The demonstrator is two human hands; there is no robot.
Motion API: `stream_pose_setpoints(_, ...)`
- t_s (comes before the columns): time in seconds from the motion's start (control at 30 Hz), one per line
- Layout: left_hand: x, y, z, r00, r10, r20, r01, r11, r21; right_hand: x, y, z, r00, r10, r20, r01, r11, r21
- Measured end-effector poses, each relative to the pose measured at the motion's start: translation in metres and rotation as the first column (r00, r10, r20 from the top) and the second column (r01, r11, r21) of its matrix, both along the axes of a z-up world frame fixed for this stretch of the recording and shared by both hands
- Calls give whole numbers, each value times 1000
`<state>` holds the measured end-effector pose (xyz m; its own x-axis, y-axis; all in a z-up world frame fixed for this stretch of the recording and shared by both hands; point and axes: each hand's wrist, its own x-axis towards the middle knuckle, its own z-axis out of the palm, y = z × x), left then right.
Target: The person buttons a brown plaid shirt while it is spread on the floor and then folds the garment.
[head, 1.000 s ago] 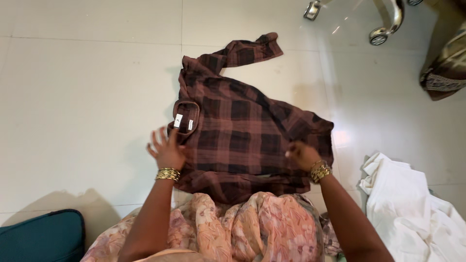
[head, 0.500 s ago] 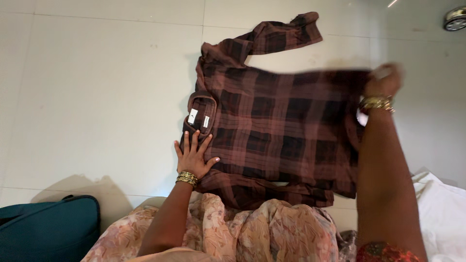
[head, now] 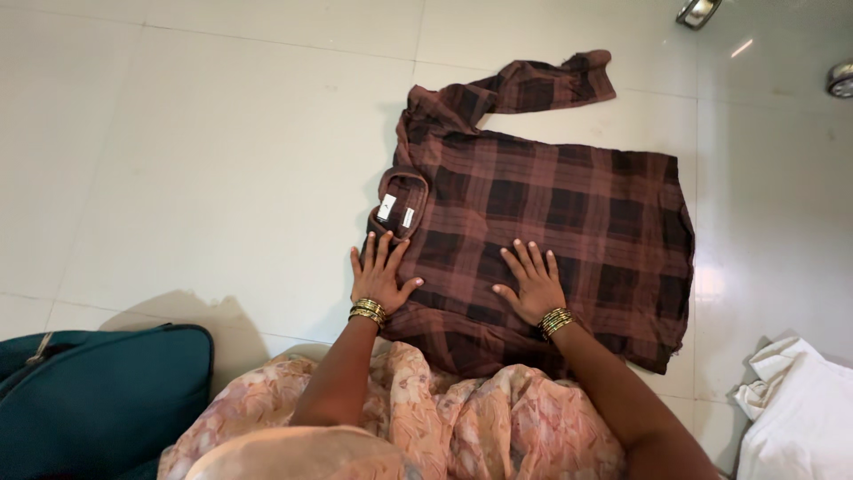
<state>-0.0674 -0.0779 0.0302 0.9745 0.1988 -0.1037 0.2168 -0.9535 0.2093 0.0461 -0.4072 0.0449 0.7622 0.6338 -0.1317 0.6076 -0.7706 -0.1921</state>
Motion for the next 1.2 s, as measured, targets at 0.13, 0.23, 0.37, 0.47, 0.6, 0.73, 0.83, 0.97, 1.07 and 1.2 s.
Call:
stream_pose_setpoints(0.13, 2, 8, -1, 983, 59, 175, -30, 986, -163, -1, -3, -20, 996, -15, 89, 16, 1000, -9)
stream_pose_setpoints(0.23, 20, 7, 11, 936, 196, 291, -116, 956, -270, -2, -4, -20, 993, 7, 117, -6, 1000, -6)
stream_pose_setpoints(0.37, 52, 26, 20, 956, 261, 134, -244, 961, -130, -3, -2, -16, 996, -14, 93, 15, 1000, -18)
stream_pose_setpoints(0.47, 62, 71, 1, 836, 526, 156, -440, 813, -383, -1, -2, -16, 995, -19, 96, 21, 999, -26)
stream_pose_setpoints(0.6, 51, 93, -20, 389, 906, 169, -726, 414, -549, -2, -2, -19, 993, -13, 116, 16, 1000, -24)
stream_pose_setpoints(0.73, 44, 51, -10, 844, 403, 354, -396, 913, -95, -2, 0, -15, 996, -31, 86, 34, 999, -34)
stream_pose_setpoints(0.83, 36, 7, 1, 974, -115, 197, 96, 990, 102, -4, 1, -4, 996, -31, 83, 36, 998, -60)
stream_pose_setpoints(0.97, 36, -11, 17, 981, -57, -187, 53, 998, -26, -11, 39, 12, 995, -96, -7, 96, 995, -2)
stream_pose_setpoints(1.07, 29, -9, 14, 972, -68, -227, 84, 994, 64, -42, 99, 16, 995, 60, -80, -60, 998, 10)
stream_pose_setpoints(1.2, 37, -11, 19, 983, -82, -162, 109, 980, 166, -40, 134, 37, 944, 298, -144, -255, 932, 258)
